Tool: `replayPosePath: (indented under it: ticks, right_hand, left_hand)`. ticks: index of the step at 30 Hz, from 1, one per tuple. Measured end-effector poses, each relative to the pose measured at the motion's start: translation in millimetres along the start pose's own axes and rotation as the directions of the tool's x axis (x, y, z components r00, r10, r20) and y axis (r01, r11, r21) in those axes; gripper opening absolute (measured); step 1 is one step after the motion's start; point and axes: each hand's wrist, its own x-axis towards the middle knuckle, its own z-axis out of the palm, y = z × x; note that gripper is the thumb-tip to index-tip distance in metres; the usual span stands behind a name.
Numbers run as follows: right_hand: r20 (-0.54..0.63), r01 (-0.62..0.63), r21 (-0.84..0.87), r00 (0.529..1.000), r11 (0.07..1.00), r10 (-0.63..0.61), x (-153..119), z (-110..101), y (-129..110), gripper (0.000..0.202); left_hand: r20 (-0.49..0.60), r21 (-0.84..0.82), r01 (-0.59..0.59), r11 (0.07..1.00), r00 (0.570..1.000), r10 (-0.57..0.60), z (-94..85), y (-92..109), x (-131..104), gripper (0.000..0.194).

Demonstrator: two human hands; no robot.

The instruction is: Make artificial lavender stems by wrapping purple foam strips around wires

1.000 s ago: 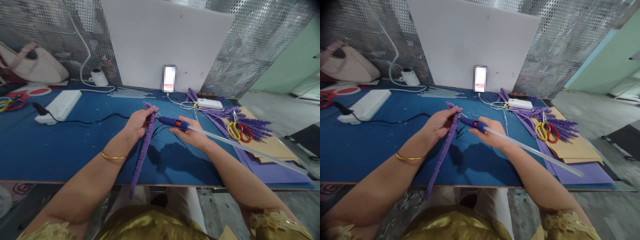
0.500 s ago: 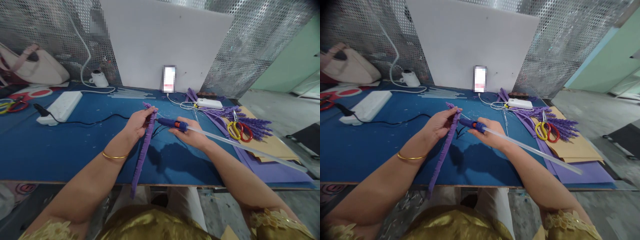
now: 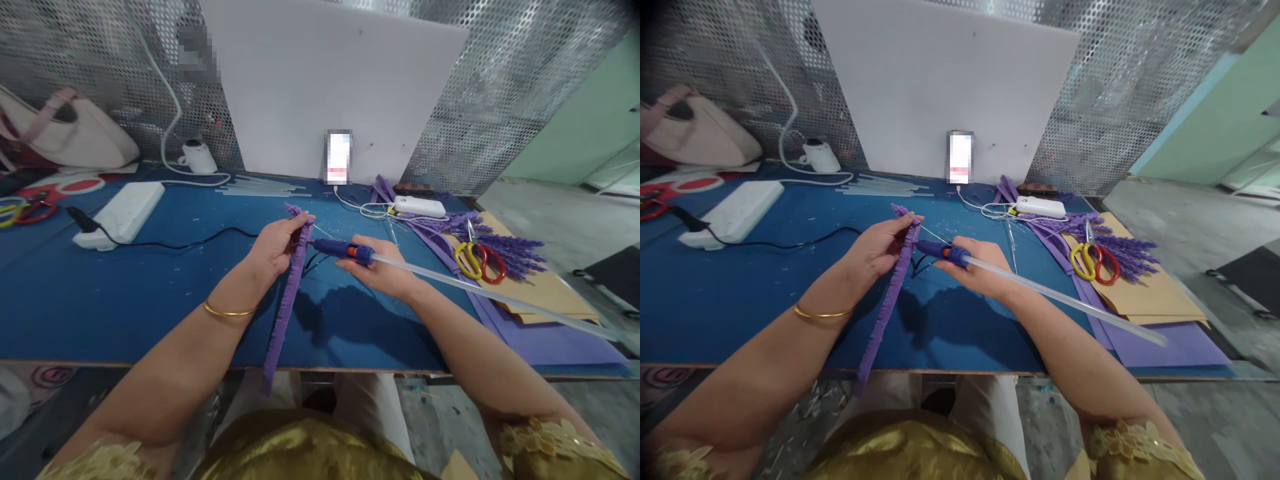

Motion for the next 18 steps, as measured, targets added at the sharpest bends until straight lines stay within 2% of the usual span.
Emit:
replayPosePath:
  ticks: [13, 16, 18]
  right_hand:
    - [0.015, 0.029, -0.015, 0.999, 0.999, -0.029, 1.0, 0.2, 1.7, 0.038]
    - [-0.011, 0.006, 0.052, 1.0, 0.999, -0.005, 1.6, -1.6, 4.0, 0.035]
    - [-0.035, -0.025, 0.166, 0.999, 0.986, 0.032, 2.5, -3.9, 6.4, 0.034]
  left_hand:
    - [-0.003, -0.023, 0.014, 1.0, 1.0, -0.014, -0.4, -0.3, 1.6, 0.013]
    - [-0.022, -0.046, 0.015, 0.999, 1.0, -0.016, -0.1, 1.1, 1.6, 0.011]
    - [-0.034, -0.065, 0.018, 0.998, 0.999, -0.02, 0.3, 2.0, 1.2, 0.01]
